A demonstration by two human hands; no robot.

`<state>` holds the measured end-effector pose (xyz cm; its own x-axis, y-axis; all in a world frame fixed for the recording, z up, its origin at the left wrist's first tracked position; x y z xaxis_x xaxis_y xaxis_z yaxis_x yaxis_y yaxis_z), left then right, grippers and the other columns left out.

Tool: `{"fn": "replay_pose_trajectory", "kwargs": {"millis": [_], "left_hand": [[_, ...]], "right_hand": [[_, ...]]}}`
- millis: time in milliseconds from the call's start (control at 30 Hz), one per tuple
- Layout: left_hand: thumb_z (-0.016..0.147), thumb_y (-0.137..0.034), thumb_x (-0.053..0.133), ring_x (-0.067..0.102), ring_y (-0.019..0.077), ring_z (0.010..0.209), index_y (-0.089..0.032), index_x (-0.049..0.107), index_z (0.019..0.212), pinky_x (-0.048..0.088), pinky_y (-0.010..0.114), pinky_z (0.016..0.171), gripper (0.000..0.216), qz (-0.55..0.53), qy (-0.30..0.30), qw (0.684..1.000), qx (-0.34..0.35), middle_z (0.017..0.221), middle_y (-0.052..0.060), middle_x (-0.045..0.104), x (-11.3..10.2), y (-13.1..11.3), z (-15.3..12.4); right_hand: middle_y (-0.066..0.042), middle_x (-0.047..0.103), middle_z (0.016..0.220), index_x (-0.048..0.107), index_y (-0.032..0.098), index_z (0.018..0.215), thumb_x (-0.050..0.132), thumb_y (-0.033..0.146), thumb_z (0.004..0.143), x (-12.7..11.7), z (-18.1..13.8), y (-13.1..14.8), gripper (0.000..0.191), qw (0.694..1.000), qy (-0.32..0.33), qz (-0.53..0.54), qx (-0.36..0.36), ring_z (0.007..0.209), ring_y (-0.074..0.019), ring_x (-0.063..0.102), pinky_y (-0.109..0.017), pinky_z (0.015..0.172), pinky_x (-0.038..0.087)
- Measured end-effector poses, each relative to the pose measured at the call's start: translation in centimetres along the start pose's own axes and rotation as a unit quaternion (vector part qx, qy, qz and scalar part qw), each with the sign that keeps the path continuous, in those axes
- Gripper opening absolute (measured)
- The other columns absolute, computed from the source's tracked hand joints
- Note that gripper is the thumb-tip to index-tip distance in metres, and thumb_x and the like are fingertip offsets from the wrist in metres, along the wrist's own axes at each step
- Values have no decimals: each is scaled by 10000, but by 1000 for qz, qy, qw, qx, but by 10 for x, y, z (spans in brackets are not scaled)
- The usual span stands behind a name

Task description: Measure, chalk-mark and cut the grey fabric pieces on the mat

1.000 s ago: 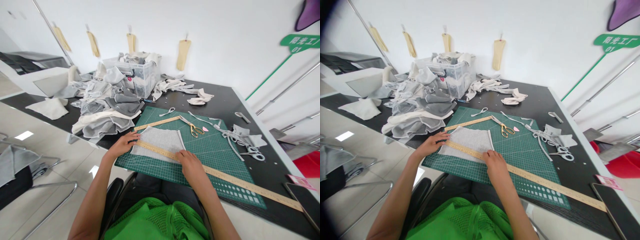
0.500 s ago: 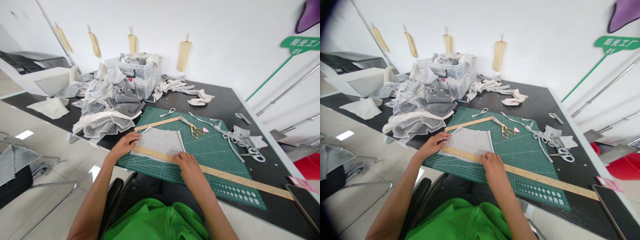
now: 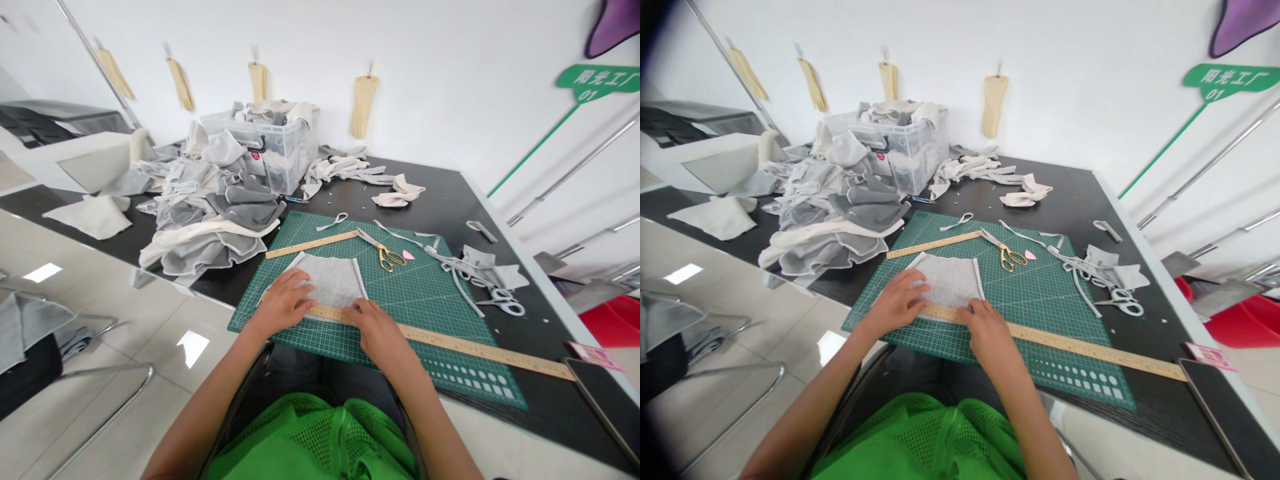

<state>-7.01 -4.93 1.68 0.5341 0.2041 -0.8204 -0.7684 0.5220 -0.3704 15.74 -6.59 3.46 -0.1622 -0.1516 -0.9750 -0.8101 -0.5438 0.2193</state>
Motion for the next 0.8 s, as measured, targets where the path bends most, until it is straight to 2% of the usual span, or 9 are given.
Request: {"fn": "replay_pose_trajectory", "kwargs": {"millis": [100,167,300,433,633,800], "left_hand": [[870,-270,680,611,239,1040,-235,709,935,475,423,957,79,-75,85,993,43,996,59,684,3,-8,1],[845,-268,717,607,233,996,-221,693,931,470,415,936,101,-101,102,989,36,941,47,687,4,-7,3],[849,-291,723,584,238,1021,-217,701,1004,451,415,948,173,-110,107,988,24,974,49,687,4,-5,4],[874,-309,695,579,247,1013,-256,739,1066,463,415,907,204,-95,118,988,26,986,59,676,9,-5,3],[899,-247,657,568,249,1031,-271,755,1082,467,425,915,209,-67,70,995,-8,994,62,662,19,-7,4],[901,-264,666,572,240,1033,-265,751,1073,462,412,916,192,-42,69,997,3,1019,55,665,16,-4,4]], "right_hand": [[-90,596,1204,638,232,1256,425,-23,863,-1,-1,-7,514,999,-8,35,-9,1112,-217,537,-314,967,415],[-92,603,1225,659,211,1221,418,-15,877,0,-3,-16,476,998,-15,67,-13,1134,-210,543,-315,985,420],[-115,601,1294,684,156,1161,416,-31,856,2,-5,-42,447,993,-36,109,10,1183,-206,548,-327,1033,417],[-118,633,1268,704,150,1105,426,-15,859,-1,-7,-60,406,992,-44,114,39,1156,-204,584,-326,1016,432],[-74,679,1204,740,202,1076,458,45,896,-9,-9,-63,369,994,-26,63,85,1057,-188,639,-289,929,441],[-71,691,1163,742,216,1071,479,112,940,-15,-12,-60,312,995,-13,10,97,1069,-197,632,-312,921,405]]}}
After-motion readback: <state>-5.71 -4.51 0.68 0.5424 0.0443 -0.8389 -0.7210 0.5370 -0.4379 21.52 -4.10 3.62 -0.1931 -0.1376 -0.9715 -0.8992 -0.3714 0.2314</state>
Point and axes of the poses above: each hand's wrist, its own z-axis towards the middle knuckle, its own x-axis out of the palm, y = z × x, the point moved 4 cm from there along z, towards the middle knuckle
